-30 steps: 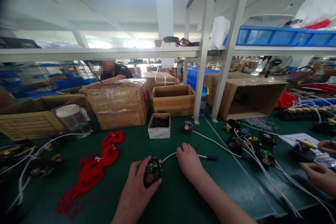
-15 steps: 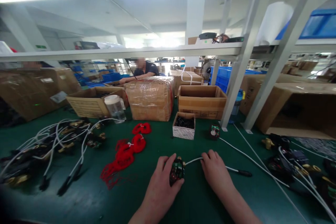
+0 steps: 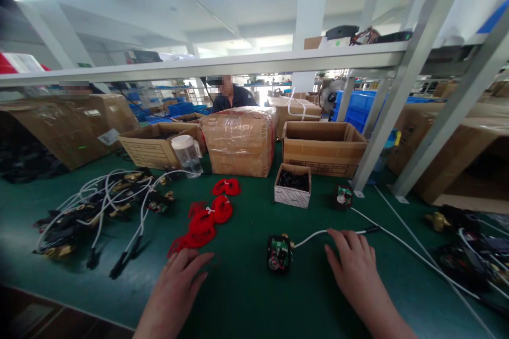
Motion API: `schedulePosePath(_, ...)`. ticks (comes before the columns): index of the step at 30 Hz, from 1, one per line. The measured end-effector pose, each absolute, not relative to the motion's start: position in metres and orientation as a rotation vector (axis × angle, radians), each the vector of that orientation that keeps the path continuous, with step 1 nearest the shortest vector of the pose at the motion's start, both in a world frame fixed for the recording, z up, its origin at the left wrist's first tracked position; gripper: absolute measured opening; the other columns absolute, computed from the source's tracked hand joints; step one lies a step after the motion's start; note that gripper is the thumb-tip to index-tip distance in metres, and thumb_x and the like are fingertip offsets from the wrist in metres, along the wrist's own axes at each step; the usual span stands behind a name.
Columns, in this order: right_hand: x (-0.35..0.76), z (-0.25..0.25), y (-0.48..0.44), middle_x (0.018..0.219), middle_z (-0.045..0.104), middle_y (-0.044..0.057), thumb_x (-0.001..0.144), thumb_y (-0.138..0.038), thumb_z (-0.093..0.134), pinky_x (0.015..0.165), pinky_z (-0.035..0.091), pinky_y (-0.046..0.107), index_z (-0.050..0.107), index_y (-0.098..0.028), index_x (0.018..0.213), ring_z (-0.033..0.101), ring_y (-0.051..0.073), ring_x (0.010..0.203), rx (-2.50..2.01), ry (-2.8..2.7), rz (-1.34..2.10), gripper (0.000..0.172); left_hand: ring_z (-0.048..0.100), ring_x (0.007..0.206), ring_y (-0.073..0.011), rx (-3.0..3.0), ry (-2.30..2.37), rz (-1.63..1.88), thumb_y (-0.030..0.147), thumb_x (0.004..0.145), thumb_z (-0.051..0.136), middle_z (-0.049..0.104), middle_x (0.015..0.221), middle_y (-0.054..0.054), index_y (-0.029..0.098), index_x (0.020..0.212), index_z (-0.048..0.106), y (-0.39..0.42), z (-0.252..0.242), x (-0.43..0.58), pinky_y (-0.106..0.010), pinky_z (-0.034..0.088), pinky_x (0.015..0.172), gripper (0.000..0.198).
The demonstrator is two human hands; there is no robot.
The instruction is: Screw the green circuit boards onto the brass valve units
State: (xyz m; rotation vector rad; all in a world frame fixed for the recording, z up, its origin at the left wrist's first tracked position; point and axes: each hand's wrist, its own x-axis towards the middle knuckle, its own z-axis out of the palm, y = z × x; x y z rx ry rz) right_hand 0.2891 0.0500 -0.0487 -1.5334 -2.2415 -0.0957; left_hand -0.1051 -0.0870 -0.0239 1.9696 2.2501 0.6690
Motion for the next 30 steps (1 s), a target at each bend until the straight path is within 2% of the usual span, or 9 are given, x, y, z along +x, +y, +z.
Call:
schedulePosePath(3, 0.283, -0.043, 0.047, 0.113, 0.06, 0.015, 0.096, -0.039, 0.043, 0.078, 0.048, 0.048, 0.062, -0.02, 0.123, 0.056, 0.034, 0.102, -1.526, -2.225, -0.088, 0.038, 0.06, 0.093, -0.0255, 2.107, 2.263, 0.518, 0.018, 0.087, 0.058, 0.07, 0.094, -0.003, 0.033, 0.093, 0.077, -0.079, -0.023, -0.113, -0.042, 0.049, 0.084, 0.025)
schedulePosePath(6, 0.278, -0.038, 0.044, 0.111, 0.061, 0.015, 0.096, -0.036, 0.043, 0.079, 0.047, 0.048, 0.061, -0.02, 0.123, 0.056, 0.034, 0.102, -1.507, -2.203, -0.12, 0.036, 0.061, 0.089, -0.0263, 2.086, 2.223, 0.643, 0.025, 0.088, 0.057, 0.071, 0.087, -0.003, 0.03, 0.081, 0.075, -0.073, -0.014, -0.109, -0.043, 0.048, 0.084, 0.019)
schedulePosePath(10, 0.275, -0.031, 0.034, 0.116, 0.06, 0.014, 0.096, -0.032, 0.045, 0.08, 0.047, 0.047, 0.059, -0.022, 0.124, 0.055, 0.033, 0.105, -1.489, -2.186, -0.137, 0.032, 0.063, 0.082, -0.0227, 1.731, 1.997, 0.98, 0.042, 0.089, 0.054, 0.07, 0.084, -0.003, 0.025, 0.083, 0.068, -0.079, 0.011, -0.096, -0.036, 0.05, 0.08, 0.024)
schedulePosePath(14, 0.268, -0.021, 0.021, 0.117, 0.06, 0.012, 0.096, -0.027, 0.048, 0.082, 0.048, 0.046, 0.058, -0.023, 0.125, 0.056, 0.031, 0.104, -1.455, -2.192, -0.086, 0.031, 0.061, 0.065, -0.0163, 1.267, 1.636, 0.972, 0.057, 0.085, 0.055, 0.068, 0.076, 0.0, 0.022, 0.088, 0.065, -0.085, 0.028, -0.07, -0.027, 0.048, 0.065, 0.036)
schedulePosePath(17, 0.261, -0.016, 0.012, 0.114, 0.06, 0.011, 0.095, -0.024, 0.049, 0.082, 0.048, 0.045, 0.059, -0.025, 0.123, 0.056, 0.03, 0.103, -1.423, -2.221, -0.022, 0.029, 0.058, 0.056, -0.0131, 1.142, 1.521, 0.826, 0.052, 0.08, 0.057, 0.067, 0.073, 0.001, 0.019, 0.086, 0.064, -0.079, 0.018, -0.048, -0.025, 0.046, 0.059, 0.034)
schedulePosePath(19, 0.258, -0.017, 0.008, 0.113, 0.061, 0.01, 0.095, -0.022, 0.05, 0.082, 0.048, 0.045, 0.06, -0.025, 0.121, 0.056, 0.03, 0.103, -1.417, -2.24, 0.002, 0.028, 0.059, 0.055, -0.0142, 1.163, 1.581, 0.691, 0.047, 0.076, 0.057, 0.067, 0.071, 0.0, 0.018, 0.085, 0.065, -0.074, 0.004, -0.039, -0.025, 0.044, 0.056, 0.031)
schedulePosePath(21, 0.257, -0.018, 0.004, 0.113, 0.06, 0.01, 0.094, -0.02, 0.05, 0.082, 0.048, 0.045, 0.06, -0.025, 0.12, 0.056, 0.03, 0.102, -1.413, -2.262, 0.026, 0.028, 0.062, 0.059, -0.0165, 1.221, 1.702, 0.608, 0.044, 0.078, 0.052, 0.068, 0.076, -0.003, 0.017, 0.091, 0.067, -0.072, -0.009, -0.038, -0.027, 0.046, 0.057, 0.033)
schedulePosePath(25, 0.259, -0.022, -0.002, 0.113, 0.06, 0.01, 0.095, -0.02, 0.051, 0.082, 0.048, 0.047, 0.059, -0.025, 0.121, 0.055, 0.03, 0.102, -1.415, -2.265, 0.08, 0.028, 0.067, 0.066, -0.0177, 1.356, 1.878, 0.585, 0.038, 0.087, 0.04, 0.072, 0.091, -0.006, 0.019, 0.114, 0.065, -0.076, -0.013, -0.053, -0.03, 0.052, 0.069, 0.042)
schedulePosePath(30, 0.258, -0.023, -0.013, 0.113, 0.059, 0.01, 0.097, -0.023, 0.05, 0.083, 0.048, 0.047, 0.056, -0.026, 0.124, 0.054, 0.03, 0.102, -1.381, -2.206, 0.14, 0.028, 0.069, 0.086, -0.0201, 1.54, 1.898, 0.608, 0.032, 0.086, 0.046, 0.072, 0.095, -0.005, 0.023, 0.106, 0.07, -0.09, -0.005, -0.064, -0.031, 0.053, 0.082, 0.032)
